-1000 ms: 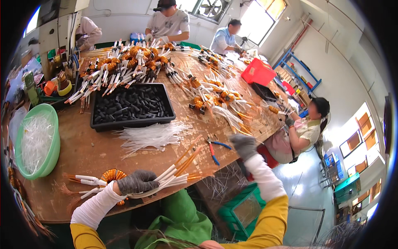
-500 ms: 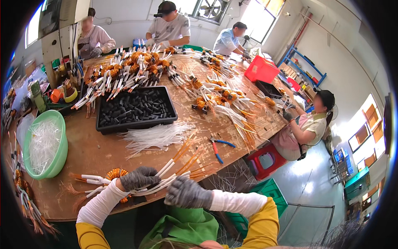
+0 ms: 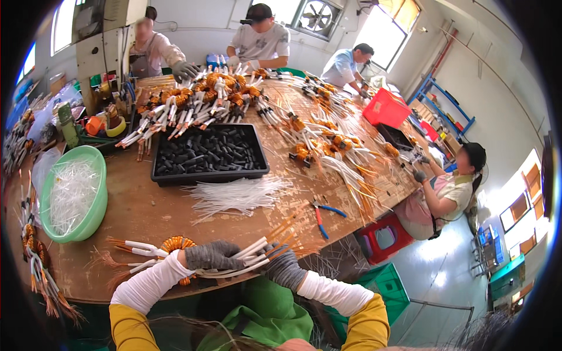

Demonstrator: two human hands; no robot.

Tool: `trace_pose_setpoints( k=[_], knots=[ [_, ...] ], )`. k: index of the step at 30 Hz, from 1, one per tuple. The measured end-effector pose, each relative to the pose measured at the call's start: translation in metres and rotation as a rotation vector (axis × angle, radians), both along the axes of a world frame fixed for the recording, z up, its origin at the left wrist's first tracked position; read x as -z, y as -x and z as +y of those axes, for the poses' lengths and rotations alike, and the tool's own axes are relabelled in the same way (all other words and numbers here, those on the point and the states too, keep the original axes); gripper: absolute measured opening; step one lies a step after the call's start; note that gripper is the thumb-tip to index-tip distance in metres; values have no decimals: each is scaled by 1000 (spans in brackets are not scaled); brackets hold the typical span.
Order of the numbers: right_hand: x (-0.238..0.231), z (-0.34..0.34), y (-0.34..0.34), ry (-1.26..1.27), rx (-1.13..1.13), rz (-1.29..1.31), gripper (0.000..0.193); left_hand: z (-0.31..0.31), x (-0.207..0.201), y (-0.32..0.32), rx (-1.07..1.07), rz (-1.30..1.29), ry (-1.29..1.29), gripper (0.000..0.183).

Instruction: The person assembles wiring harnesses and plastic connectors onto electromagnetic coils, using wire cutters and pliers to secure the components with zip ties.

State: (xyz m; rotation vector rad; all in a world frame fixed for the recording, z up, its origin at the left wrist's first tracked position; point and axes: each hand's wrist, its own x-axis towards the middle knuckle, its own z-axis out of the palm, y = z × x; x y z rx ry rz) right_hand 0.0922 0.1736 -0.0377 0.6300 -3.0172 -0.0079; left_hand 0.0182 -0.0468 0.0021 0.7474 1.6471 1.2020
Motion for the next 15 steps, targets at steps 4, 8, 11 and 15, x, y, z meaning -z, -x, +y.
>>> trace_pose_setpoints(
  k=[4,8,11,15],
  knots=[
    [34,17,9,112,62,-252,40,11,-18,-6,112,-83,94,47],
    [-18,2,1,38,28,-351,47,3,-13,-10,39,-277,53,42],
    [-16,8,3,36,66,-383,51,2,-13,-8,14,-300,74,37],
    [1,19,12,407,44,-204,49,-7,1,-3,42,-299,-80,40]
  ],
)
